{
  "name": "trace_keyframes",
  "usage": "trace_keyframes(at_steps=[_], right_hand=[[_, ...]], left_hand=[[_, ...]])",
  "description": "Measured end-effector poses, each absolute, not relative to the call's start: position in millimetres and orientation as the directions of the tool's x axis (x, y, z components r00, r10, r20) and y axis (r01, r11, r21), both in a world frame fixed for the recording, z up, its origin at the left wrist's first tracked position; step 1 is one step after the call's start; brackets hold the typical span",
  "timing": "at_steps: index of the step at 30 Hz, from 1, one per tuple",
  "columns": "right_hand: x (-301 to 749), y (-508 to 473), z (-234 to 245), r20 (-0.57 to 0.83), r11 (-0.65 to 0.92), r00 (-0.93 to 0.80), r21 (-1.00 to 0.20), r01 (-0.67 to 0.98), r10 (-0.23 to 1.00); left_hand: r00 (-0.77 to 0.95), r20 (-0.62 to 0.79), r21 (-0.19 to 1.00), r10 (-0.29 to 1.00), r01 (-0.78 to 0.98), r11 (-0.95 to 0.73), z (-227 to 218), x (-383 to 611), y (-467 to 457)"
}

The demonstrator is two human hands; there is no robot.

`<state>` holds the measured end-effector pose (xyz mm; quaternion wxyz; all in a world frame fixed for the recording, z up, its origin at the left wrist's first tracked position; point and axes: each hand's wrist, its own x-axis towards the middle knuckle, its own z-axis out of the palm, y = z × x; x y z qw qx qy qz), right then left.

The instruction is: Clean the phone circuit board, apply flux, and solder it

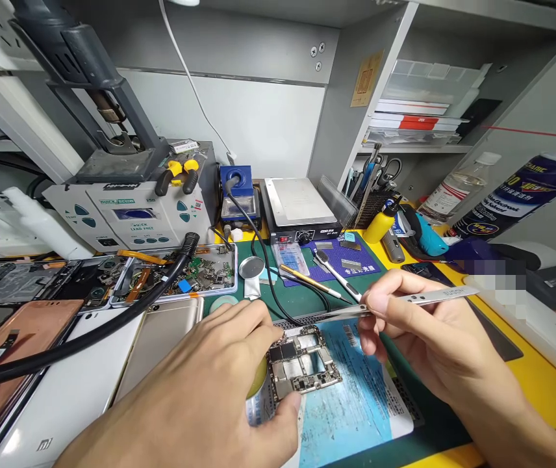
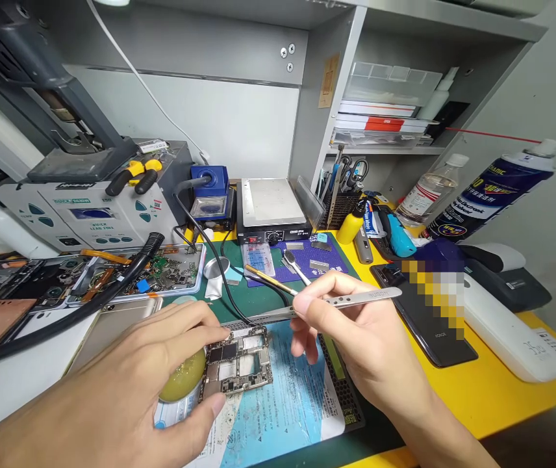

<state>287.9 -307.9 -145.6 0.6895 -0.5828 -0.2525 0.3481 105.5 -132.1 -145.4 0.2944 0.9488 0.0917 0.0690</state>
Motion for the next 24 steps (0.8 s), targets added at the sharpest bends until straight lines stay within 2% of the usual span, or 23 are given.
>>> trace_keyframes(at_steps=[8, 24], right_hand=[[290.0, -308.8, -143.3, -0.076, 0.124, 0.643, -0.958, -0.26, 0.762], [290.8, -309.3, -149.9, -0.074, 0.098, 0.626, -0.967, -0.235, 0.776]], left_hand=[[0.978, 0.028, 0.528, 0.208, 0.162, -0.834, -145.0, 106.1, -133.1], [0.981, 0.009, 0.449, 0.192, 0.168, -0.878, -143.8, 108.7, -134.2]])
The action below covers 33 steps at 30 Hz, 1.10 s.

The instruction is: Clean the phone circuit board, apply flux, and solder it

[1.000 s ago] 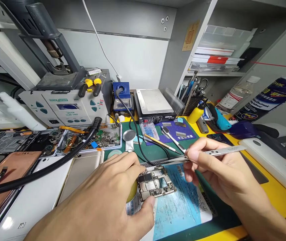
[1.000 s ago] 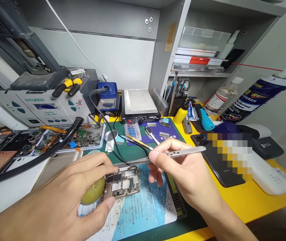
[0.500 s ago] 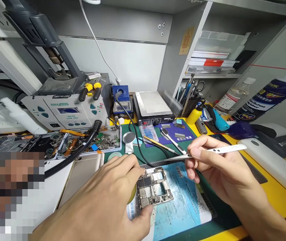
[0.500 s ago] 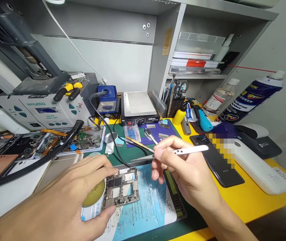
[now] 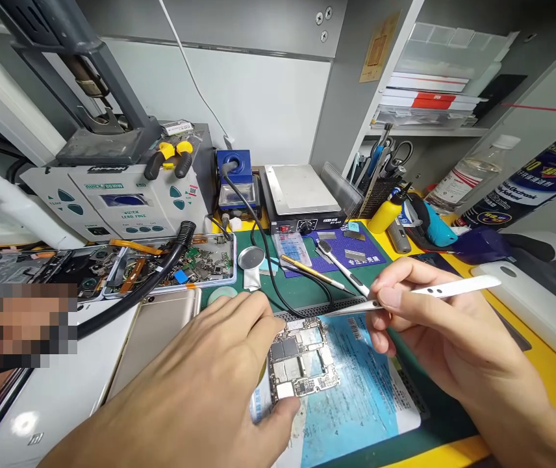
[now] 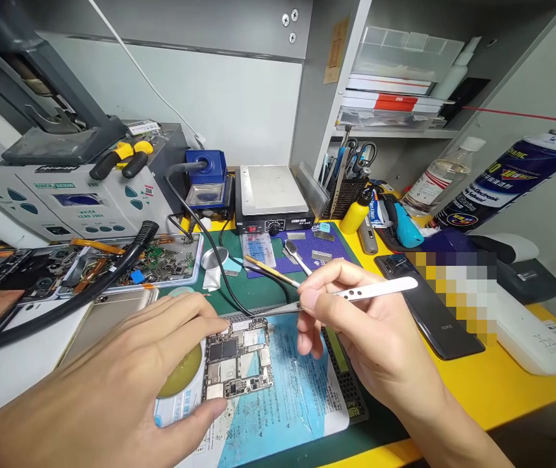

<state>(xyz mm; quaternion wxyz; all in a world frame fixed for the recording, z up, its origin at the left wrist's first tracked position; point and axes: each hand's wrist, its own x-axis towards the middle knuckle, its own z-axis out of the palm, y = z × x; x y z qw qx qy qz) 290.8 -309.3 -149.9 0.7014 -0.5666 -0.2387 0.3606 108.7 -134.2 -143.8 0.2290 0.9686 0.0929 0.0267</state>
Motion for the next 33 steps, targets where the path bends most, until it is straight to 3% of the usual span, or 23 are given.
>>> trace_keyframes(at_steps=[7, 12, 19, 24, 28, 33], right_hand=[[291, -310, -149, -0.085, 0.07, 0.619, -0.972, -0.223, 0.781], [291, -311, -149, -0.086, 0.069, 0.633, -0.974, -0.217, 0.77], [290, -312, -149, -0.077, 0.062, 0.647, -0.98, -0.19, 0.759], [281, -317, -145, 0.013, -0.047, 0.623, -0.996, 0.08, 0.783], [272, -317, -141, 0.114, -0.131, 0.572, -0.92, 0.37, 0.812], [268, -314, -136, 0.272, -0.072, 0.473, -0.804, 0.59, 0.838]], left_hand=[[0.957, 0.191, 0.374, 0.217, 0.133, -0.918, -154, 102, -138], [0.926, 0.339, 0.239, 0.167, 0.087, -0.967, -162, 101, -141], [0.905, 0.419, 0.134, 0.072, 0.017, -0.991, -165, 103, -142], [0.911, 0.406, 0.093, 0.076, 0.041, -0.995, -165, 105, -142], [0.9, 0.434, 0.084, 0.04, 0.004, -0.996, -167, 108, -141], [0.869, 0.494, 0.065, 0.01, -0.025, -0.998, -167, 106, -142]])
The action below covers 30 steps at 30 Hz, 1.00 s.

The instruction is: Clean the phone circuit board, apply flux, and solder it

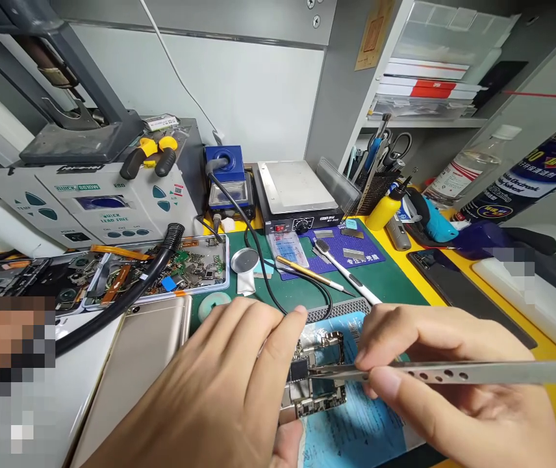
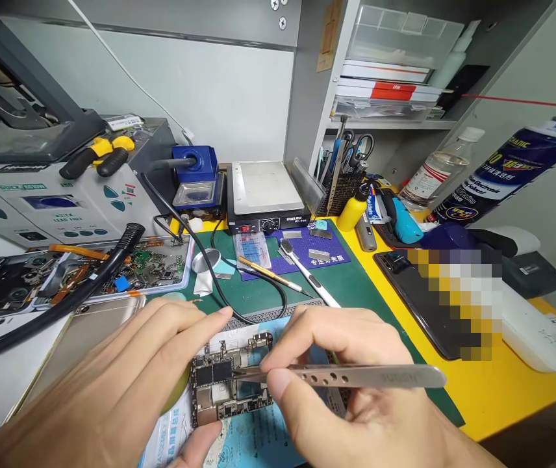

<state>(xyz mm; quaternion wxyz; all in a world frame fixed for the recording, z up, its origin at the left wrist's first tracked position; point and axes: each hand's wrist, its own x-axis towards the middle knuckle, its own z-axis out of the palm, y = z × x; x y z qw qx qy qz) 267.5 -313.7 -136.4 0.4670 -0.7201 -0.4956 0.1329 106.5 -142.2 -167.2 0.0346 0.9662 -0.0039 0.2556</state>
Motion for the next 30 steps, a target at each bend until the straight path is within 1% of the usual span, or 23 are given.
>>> trace_keyframes(at_steps=[3, 4, 7, 12, 18, 23, 25, 26, 27, 30], right_hand=[[264, -313, -138, 0.346, -0.019, 0.493, -0.805, 0.594, 0.798], [263, -313, -140, 0.361, -0.003, 0.508, -0.813, 0.582, 0.782], [262, -313, -141, 0.397, 0.035, 0.517, -0.817, 0.576, 0.758], [265, -309, -134, 0.392, 0.023, 0.456, -0.778, 0.628, 0.799], [266, -311, -136, 0.396, 0.042, 0.449, -0.785, 0.618, 0.801], [265, -310, -135, 0.394, 0.052, 0.43, -0.784, 0.619, 0.813], [267, -311, -133, 0.374, 0.054, 0.459, -0.818, 0.572, 0.806], [269, -312, -133, 0.342, 0.044, 0.488, -0.85, 0.524, 0.803], [272, -314, -134, 0.297, 0.029, 0.523, -0.887, 0.46, 0.799], [281, -319, -141, 0.105, -0.028, 0.605, -0.978, 0.205, 0.789]], left_hand=[[0.844, 0.536, 0.042, -0.017, -0.047, -0.998, -170, 107, -142], [0.857, 0.515, 0.04, -0.025, -0.053, -0.998, -171, 108, -142], [0.821, 0.568, 0.02, -0.056, -0.081, -0.997, -175, 112, -141], [0.795, 0.601, -0.01, -0.082, -0.095, -0.995, -178, 119, -139], [0.795, 0.601, 0.015, -0.087, -0.12, -0.993, -177, 114, -139], [0.797, 0.597, 0.011, -0.095, -0.127, -0.992, -178, 114, -138], [0.799, 0.595, 0.007, -0.085, -0.111, -0.994, -177, 114, -138], [0.806, 0.587, 0.009, -0.074, -0.098, -0.995, -176, 114, -138], [0.815, 0.577, 0.014, -0.064, -0.088, -0.996, -176, 114, -138], [0.839, 0.542, 0.024, -0.047, -0.071, -0.997, -174, 111, -137]])
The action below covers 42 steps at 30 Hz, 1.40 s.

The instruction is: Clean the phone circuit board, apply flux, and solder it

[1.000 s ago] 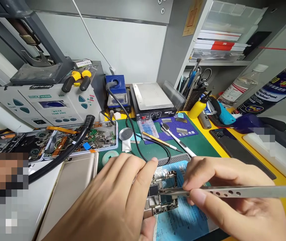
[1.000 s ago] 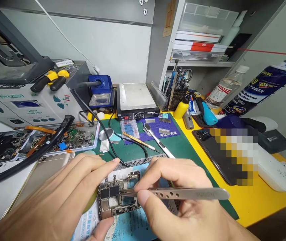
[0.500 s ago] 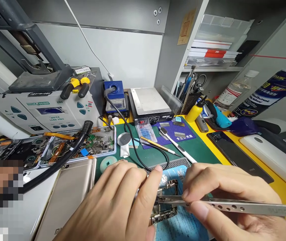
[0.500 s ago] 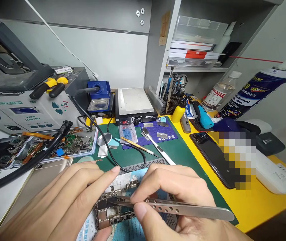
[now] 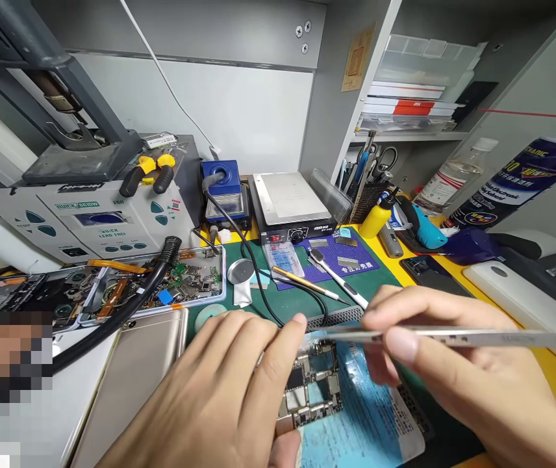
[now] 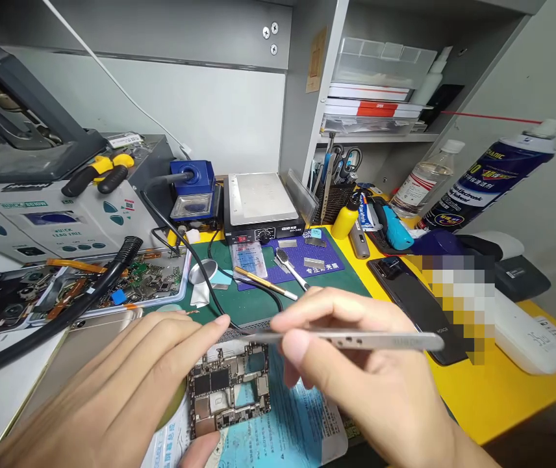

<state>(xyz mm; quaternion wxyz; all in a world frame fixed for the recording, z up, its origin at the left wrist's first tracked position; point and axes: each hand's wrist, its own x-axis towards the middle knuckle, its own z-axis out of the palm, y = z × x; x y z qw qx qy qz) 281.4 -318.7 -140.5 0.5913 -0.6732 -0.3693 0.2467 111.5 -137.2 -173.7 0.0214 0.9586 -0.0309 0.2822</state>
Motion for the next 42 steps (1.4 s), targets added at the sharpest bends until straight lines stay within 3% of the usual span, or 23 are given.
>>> trace_keyframes(at_steps=[5, 11, 20, 24, 33, 42], right_hand=[[292, -313, -149, -0.068, 0.05, 0.632, -0.985, -0.168, 0.772], [296, -299, -145, -0.119, 0.13, 0.628, -0.933, -0.336, 0.769], [304, -288, -154, -0.116, 0.174, 0.658, -0.917, -0.359, 0.744], [309, -286, -159, -0.069, 0.207, 0.648, -0.918, -0.34, 0.758], [318, -285, -167, 0.008, 0.234, 0.591, -0.923, -0.306, 0.807], [326, -284, -173, 0.045, 0.204, 0.547, -0.951, -0.234, 0.836]], left_hand=[[0.873, 0.487, 0.01, -0.014, -0.022, -1.0, -169, 109, -134], [0.908, 0.417, 0.126, 0.029, -0.026, -0.992, -166, 105, -131], [0.972, 0.22, 0.178, 0.084, 0.045, -0.983, -154, 97, -131], [0.983, 0.13, 0.264, 0.129, 0.091, -0.96, -149, 99, -132], [0.986, 0.096, 0.317, 0.136, 0.1, -0.943, -143, 106, -136], [0.984, 0.097, 0.271, 0.151, 0.12, -0.955, -139, 100, -142]])
